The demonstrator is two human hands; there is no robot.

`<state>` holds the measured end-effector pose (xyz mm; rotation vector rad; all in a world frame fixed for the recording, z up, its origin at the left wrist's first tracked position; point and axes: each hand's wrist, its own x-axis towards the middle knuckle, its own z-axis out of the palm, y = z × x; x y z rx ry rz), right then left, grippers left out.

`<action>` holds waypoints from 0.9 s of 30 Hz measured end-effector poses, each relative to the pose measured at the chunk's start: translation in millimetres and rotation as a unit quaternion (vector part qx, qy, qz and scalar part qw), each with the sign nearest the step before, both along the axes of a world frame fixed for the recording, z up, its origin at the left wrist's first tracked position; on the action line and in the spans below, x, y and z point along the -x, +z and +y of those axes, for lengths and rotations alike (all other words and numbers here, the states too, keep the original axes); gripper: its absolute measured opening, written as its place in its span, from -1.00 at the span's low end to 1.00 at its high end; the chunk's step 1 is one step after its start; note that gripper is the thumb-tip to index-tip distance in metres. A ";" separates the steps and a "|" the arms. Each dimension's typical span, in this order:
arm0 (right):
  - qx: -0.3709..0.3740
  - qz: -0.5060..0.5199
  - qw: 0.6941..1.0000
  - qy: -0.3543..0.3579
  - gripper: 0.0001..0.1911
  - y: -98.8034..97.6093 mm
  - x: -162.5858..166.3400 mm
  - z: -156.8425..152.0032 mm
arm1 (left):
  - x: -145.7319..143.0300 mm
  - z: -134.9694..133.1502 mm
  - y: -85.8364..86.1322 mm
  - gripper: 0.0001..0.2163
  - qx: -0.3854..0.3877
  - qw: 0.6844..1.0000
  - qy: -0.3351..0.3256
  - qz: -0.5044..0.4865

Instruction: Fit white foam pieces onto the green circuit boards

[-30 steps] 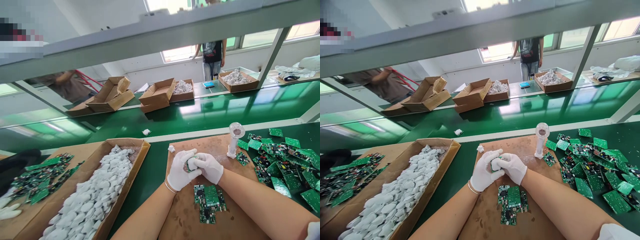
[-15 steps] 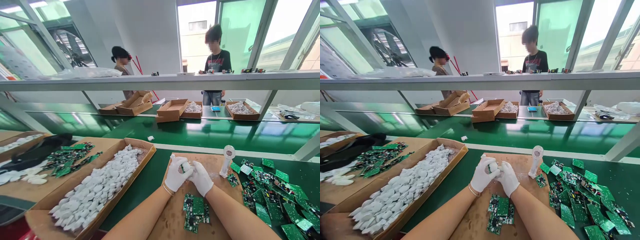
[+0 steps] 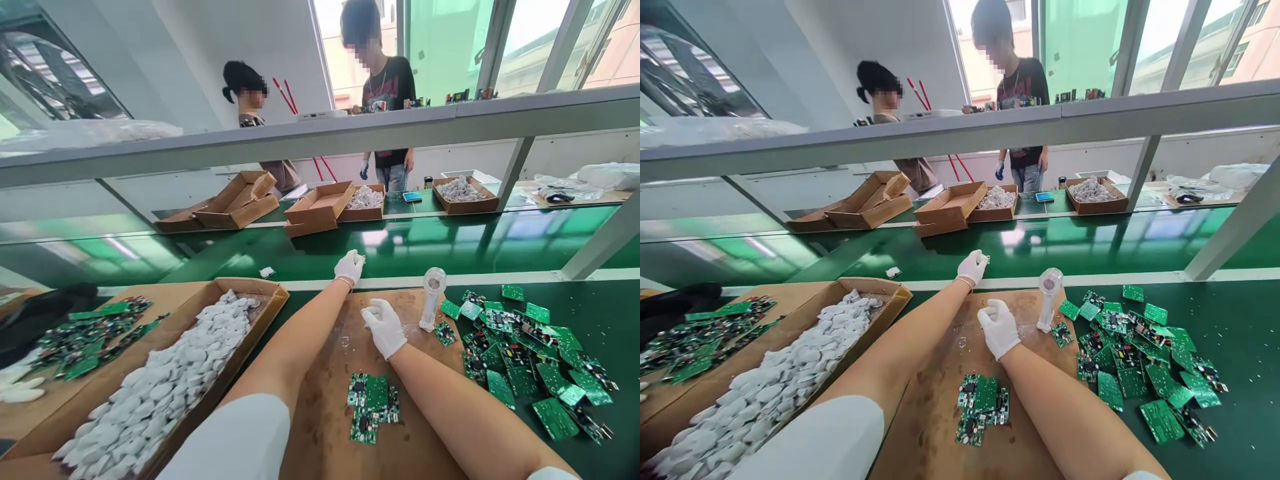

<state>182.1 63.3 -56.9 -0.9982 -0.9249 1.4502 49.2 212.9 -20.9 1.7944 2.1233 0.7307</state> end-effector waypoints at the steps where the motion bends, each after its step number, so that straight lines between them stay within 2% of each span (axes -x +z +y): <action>1: 0.000 -0.004 1.000 0.005 -0.57 -0.2 -0.2 0.1 | -2.0 3.3 -2.1 -0.58 0.016 1.000 -0.002 0.016; 3: 0.000 -0.009 1.000 0.013 -0.58 -0.1 -0.4 0.1 | -1.4 3.5 -4.7 -0.57 0.047 0.998 -0.011 0.047; 5: 0.000 -0.013 1.000 0.019 -0.59 0.5 -0.3 -0.3 | 7.7 -5.4 -3.9 -0.48 0.065 0.995 -0.019 0.077; 7: 0.001 -0.016 1.000 0.025 -0.59 1.4 -0.1 -1.0 | 25.8 -23.6 -0.2 -0.35 0.078 0.991 -0.022 0.103; 9: 0.003 -0.019 0.999 0.029 -0.60 1.8 0.0 -1.2 | 49.2 -49.7 3.9 -0.32 0.102 0.987 -0.032 0.123; 12: 0.004 -0.023 0.999 0.032 -0.62 -0.1 -0.4 0.4 | 79.3 -93.7 6.4 -0.48 0.116 0.982 -0.053 0.138; 14: 0.003 -0.024 0.999 0.039 -0.63 -2.3 -1.1 2.4 | 87.6 -118.3 6.5 -0.61 0.102 0.983 -0.056 0.141; 16: 0.000 -0.021 0.999 0.050 -0.63 -3.4 -2.1 3.8 | 83.8 -136.3 7.6 -0.69 0.074 0.986 -0.051 0.141; 19: -0.007 -0.010 0.998 0.060 -0.53 0.7 -4.0 1.5 | 59.5 -156.9 12.0 -0.71 0.020 0.988 -0.068 0.138; 21: -0.004 0.028 0.995 0.096 -0.45 7.0 -5.1 -3.5 | 38.1 -170.5 15.2 -0.67 -0.010 0.986 -0.107 0.129; 24: 0.009 0.108 0.977 0.183 -0.50 15.5 -5.9 -11.0 | 13.6 -189.7 18.8 -0.56 -0.047 0.979 -0.158 0.117; 27: 0.023 0.126 0.979 0.159 -0.54 16.9 -6.8 -11.1 | 7.0 -206.5 23.3 -0.46 -0.101 0.976 -0.170 0.091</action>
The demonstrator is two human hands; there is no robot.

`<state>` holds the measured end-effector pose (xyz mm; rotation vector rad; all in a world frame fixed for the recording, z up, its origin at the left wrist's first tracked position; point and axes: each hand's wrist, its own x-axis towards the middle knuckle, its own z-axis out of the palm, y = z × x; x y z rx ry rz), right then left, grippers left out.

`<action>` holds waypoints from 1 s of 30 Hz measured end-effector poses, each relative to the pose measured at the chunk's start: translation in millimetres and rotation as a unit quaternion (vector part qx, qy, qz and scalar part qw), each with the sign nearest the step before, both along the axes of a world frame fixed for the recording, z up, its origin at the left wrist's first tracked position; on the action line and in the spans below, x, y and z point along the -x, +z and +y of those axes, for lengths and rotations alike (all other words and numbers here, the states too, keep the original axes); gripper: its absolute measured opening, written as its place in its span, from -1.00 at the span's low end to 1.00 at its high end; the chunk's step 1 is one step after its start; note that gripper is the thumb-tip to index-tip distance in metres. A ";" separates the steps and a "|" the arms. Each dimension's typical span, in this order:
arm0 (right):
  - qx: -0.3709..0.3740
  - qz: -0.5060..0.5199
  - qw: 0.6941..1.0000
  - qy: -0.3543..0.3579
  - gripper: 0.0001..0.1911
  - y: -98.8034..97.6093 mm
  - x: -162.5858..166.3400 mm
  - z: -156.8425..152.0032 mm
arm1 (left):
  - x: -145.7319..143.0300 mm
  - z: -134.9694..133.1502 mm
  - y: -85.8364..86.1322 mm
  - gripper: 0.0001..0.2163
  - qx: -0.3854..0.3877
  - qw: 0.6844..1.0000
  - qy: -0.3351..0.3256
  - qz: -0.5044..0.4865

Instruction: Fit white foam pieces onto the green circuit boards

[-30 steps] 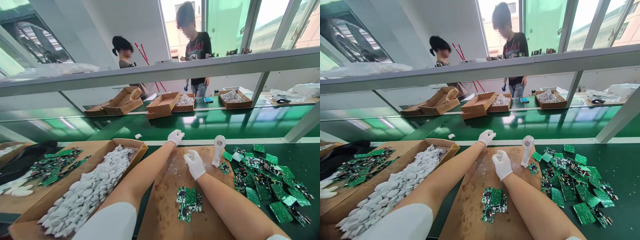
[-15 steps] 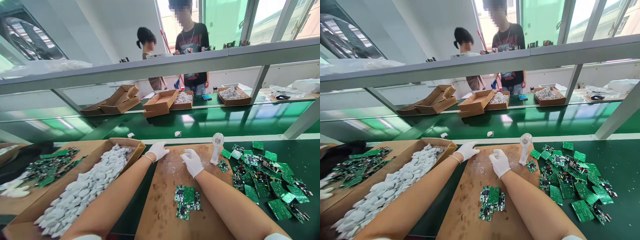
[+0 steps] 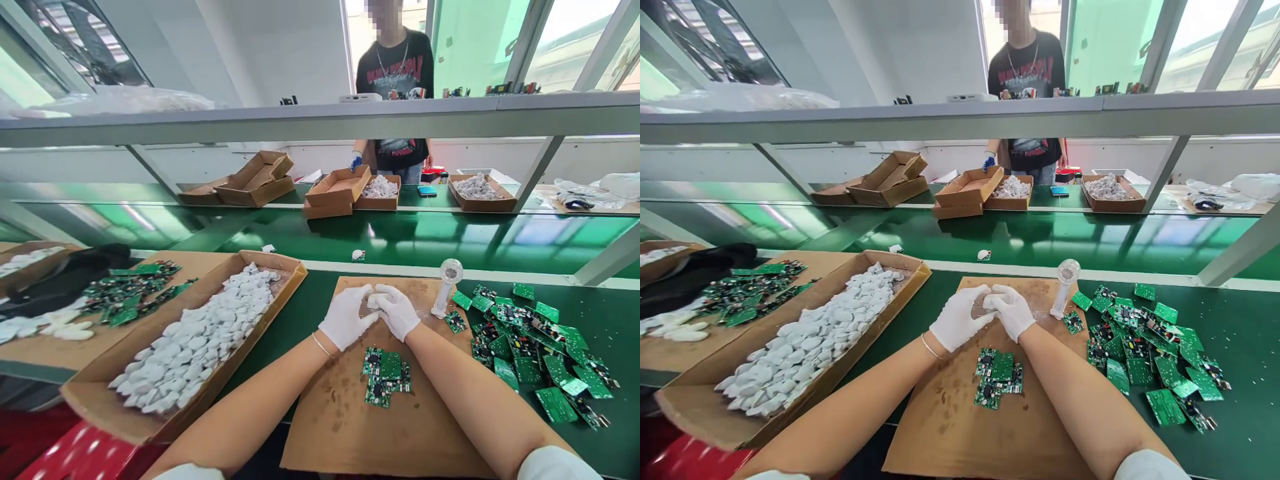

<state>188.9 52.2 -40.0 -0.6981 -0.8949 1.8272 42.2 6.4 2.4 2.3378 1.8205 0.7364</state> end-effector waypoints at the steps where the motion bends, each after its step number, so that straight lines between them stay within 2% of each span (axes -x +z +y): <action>1: 0.006 -0.001 1.000 -0.022 -0.55 -0.9 -0.5 1.9 | 0.7 -6.3 2.2 -0.42 -0.004 1.000 0.000 -0.011; 3: 0.014 -0.001 0.999 -0.047 -0.61 -2.9 -1.5 7.1 | 2.8 -21.8 7.3 -0.36 0.026 0.999 -0.020 -0.018; 6: 0.021 -0.007 0.999 -0.049 -0.63 -2.5 -2.6 12.0 | 0.9 -47.5 13.1 -0.28 0.131 0.982 -0.132 0.010; 8: 0.030 -0.015 0.998 -0.045 -0.61 0.3 -2.7 11.1 | -3.5 -59.2 13.9 -0.31 0.179 0.966 -0.182 0.027; 11: 0.042 -0.026 0.998 -0.038 -0.56 5.0 -2.9 6.5 | -7.7 -61.8 12.7 -0.45 0.200 0.958 -0.206 0.027; 13: 0.047 -0.027 0.998 -0.035 -0.52 7.0 -3.3 4.3 | -6.8 -56.9 12.0 -0.46 0.210 0.954 -0.214 0.027; 17: 0.046 -0.025 0.998 -0.030 -0.42 8.0 -3.6 3.5 | -0.4 -49.8 7.4 -0.40 0.238 0.950 -0.199 0.031; 20: 0.041 -0.031 0.998 -0.025 -0.44 6.4 -1.8 3.5 | 5.2 -50.0 -0.7 -0.44 0.254 0.952 -0.173 -0.015; 23: 0.041 -0.037 0.998 -0.023 -0.45 2.6 0.4 4.1 | 10.4 -43.9 -4.6 -0.49 0.258 0.947 -0.164 -0.099; 27: 0.041 -0.022 0.998 -0.031 -0.44 -1.4 0.0 7.1 | 11.9 -16.3 -0.9 -0.61 0.231 0.939 -0.110 -0.230; 28: 0.040 -0.013 0.999 -0.033 -0.44 -1.5 -0.7 7.8 | 11.1 -8.0 -1.5 -0.65 0.226 0.929 -0.095 -0.276; 30: 0.038 0.004 0.998 -0.039 -0.45 -0.7 -1.7 8.8 | 9.2 6.5 -7.6 -0.69 0.224 0.885 -0.069 -0.401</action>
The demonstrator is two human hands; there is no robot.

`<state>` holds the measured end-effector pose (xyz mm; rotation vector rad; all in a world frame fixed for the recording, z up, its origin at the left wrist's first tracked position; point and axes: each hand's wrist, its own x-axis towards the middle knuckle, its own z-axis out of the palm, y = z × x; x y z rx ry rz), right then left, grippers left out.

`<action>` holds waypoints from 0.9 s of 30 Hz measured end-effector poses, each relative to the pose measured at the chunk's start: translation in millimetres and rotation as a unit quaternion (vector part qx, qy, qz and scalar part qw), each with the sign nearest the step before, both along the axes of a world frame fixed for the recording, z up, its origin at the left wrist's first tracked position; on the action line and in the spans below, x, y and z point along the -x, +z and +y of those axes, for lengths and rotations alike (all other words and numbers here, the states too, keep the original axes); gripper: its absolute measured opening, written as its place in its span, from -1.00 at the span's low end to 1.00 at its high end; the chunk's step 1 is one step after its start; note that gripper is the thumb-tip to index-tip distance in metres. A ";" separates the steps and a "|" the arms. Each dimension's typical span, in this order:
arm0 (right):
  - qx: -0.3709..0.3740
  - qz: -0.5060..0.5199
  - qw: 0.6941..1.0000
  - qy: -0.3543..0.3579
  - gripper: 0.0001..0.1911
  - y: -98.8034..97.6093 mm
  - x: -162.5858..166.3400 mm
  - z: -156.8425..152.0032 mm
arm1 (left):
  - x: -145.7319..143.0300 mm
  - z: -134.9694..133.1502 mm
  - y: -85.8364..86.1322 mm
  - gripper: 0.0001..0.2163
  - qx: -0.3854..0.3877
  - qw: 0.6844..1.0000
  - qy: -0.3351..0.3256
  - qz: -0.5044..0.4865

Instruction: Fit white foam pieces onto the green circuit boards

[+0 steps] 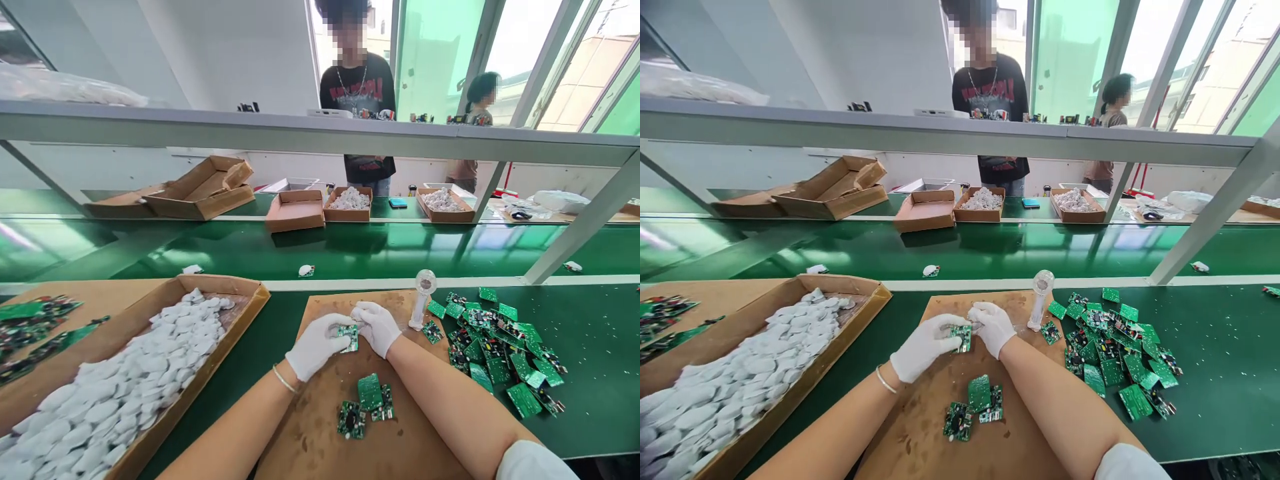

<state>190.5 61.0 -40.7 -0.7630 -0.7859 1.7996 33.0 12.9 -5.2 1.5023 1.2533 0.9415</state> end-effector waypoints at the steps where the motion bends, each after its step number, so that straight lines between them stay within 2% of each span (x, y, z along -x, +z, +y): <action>1: -0.001 0.006 1.000 -0.006 -0.45 0.5 -0.1 0.1 | -0.6 5.4 -5.4 -0.69 0.014 0.998 0.019 -0.062; 4: -0.004 0.007 1.000 -0.024 -0.46 0.1 1.6 -0.3 | 1.2 13.4 -24.9 -0.66 0.069 0.976 0.055 -0.201; 8: -0.001 -0.011 1.000 -0.020 -0.46 -4.9 4.9 -1.1 | 10.0 13.3 -38.2 -0.62 0.146 0.941 0.042 -0.302; 10: 0.003 -0.019 1.000 -0.022 -0.46 -6.6 4.9 -1.7 | 13.0 13.3 -37.9 -0.57 0.150 0.934 0.043 -0.321; 14: 0.013 -0.027 1.000 -0.006 -0.39 -5.4 2.3 -2.9 | 13.2 16.4 -35.7 -0.48 0.135 0.922 0.094 -0.349; 18: -0.003 -0.046 0.999 0.022 -0.51 -2.3 -0.7 -4.6 | 11.5 19.5 -35.2 -0.50 0.111 0.921 0.111 -0.357; 22: -0.010 -0.074 0.997 0.007 -0.53 -0.7 -2.7 -7.2 | 9.4 17.4 -31.7 -0.52 0.110 0.909 0.127 -0.380; 25: -0.022 -0.046 0.999 -0.014 -0.58 0.2 -2.7 -8.7 | 7.2 14.3 -29.4 -0.50 0.133 0.903 0.128 -0.387; 27: -0.031 -0.016 0.999 -0.010 -0.59 1.2 -2.5 -9.5 | 6.0 13.2 -29.7 -0.50 0.138 0.916 0.122 -0.356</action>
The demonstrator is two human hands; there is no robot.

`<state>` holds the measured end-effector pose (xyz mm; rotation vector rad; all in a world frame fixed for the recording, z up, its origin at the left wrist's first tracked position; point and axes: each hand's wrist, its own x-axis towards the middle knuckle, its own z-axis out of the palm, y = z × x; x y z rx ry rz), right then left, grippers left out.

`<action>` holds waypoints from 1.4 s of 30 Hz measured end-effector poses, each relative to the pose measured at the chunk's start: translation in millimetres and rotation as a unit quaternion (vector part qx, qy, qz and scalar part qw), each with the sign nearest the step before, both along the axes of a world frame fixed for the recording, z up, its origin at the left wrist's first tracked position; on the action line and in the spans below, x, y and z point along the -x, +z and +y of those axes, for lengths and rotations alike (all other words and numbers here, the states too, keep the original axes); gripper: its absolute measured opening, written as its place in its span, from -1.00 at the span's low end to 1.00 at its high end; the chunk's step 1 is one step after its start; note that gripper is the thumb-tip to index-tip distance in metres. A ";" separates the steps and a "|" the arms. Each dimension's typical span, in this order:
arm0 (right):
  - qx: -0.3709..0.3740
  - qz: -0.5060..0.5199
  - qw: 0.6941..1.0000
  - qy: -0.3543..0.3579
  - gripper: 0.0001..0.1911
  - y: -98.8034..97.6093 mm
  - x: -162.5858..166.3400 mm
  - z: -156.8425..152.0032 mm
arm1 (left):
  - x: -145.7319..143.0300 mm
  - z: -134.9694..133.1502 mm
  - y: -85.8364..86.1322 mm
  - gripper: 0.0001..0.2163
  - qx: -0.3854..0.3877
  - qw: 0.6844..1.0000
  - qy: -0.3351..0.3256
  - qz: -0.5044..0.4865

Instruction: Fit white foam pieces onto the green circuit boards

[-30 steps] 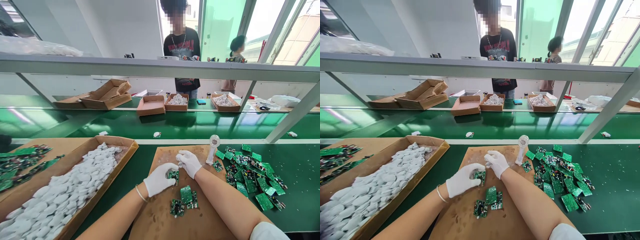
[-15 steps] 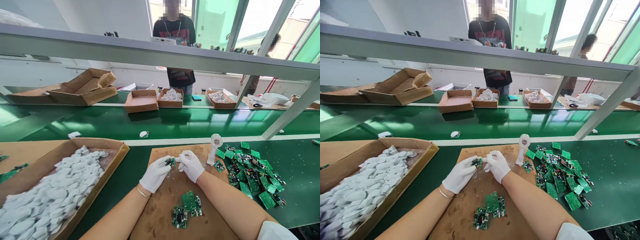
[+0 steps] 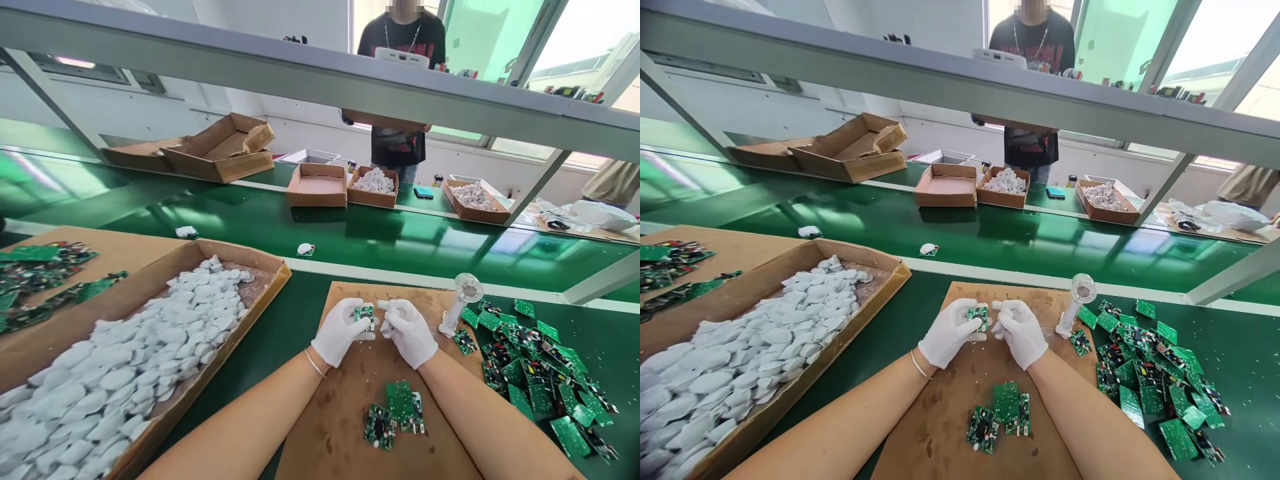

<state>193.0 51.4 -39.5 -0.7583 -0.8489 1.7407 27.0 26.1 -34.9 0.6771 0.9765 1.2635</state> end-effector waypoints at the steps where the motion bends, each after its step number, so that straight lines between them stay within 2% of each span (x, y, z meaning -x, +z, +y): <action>1: -0.003 0.007 1.000 0.008 -0.58 0.5 -0.1 -0.4 | -0.5 -0.2 -0.6 -0.50 -0.006 1.000 -0.006 0.020; 5: -0.003 -0.028 0.999 0.031 -0.51 1.6 -1.5 -2.4 | -1.9 -0.6 -1.4 -0.42 -0.064 0.997 -0.026 0.029; 8: -0.016 -0.059 0.998 0.028 -0.57 0.7 -2.4 -3.3 | -2.7 -2.4 2.4 -0.35 -0.075 0.997 -0.022 0.000; 14: 0.001 -0.011 1.000 -0.006 -0.66 0.8 -2.1 0.3 | 2.4 -3.9 8.8 -0.38 -0.035 0.991 -0.018 -0.125; 18: 0.033 0.017 0.999 -0.015 -0.69 1.8 -2.6 4.5 | 7.6 -0.2 6.4 -0.52 0.013 0.982 -0.029 -0.184; 22: 0.062 0.017 0.998 -0.017 -0.72 0.5 -3.6 6.6 | 8.8 2.7 6.1 -0.65 0.029 0.980 -0.031 -0.194; 27: 0.059 0.009 0.998 -0.013 -0.73 -1.9 -4.4 6.7 | 8.5 2.5 8.3 -0.69 0.042 0.979 -0.030 -0.198; 36: 0.055 0.015 0.998 -0.006 -0.72 2.2 -4.6 4.9 | 8.9 0.0 10.8 -0.63 0.019 0.982 -0.058 -0.181; 42: 0.015 -0.037 0.999 -0.014 -0.59 2.8 -0.3 -2.7 | 5.2 -1.8 10.0 -0.47 -0.023 0.988 -0.027 -0.148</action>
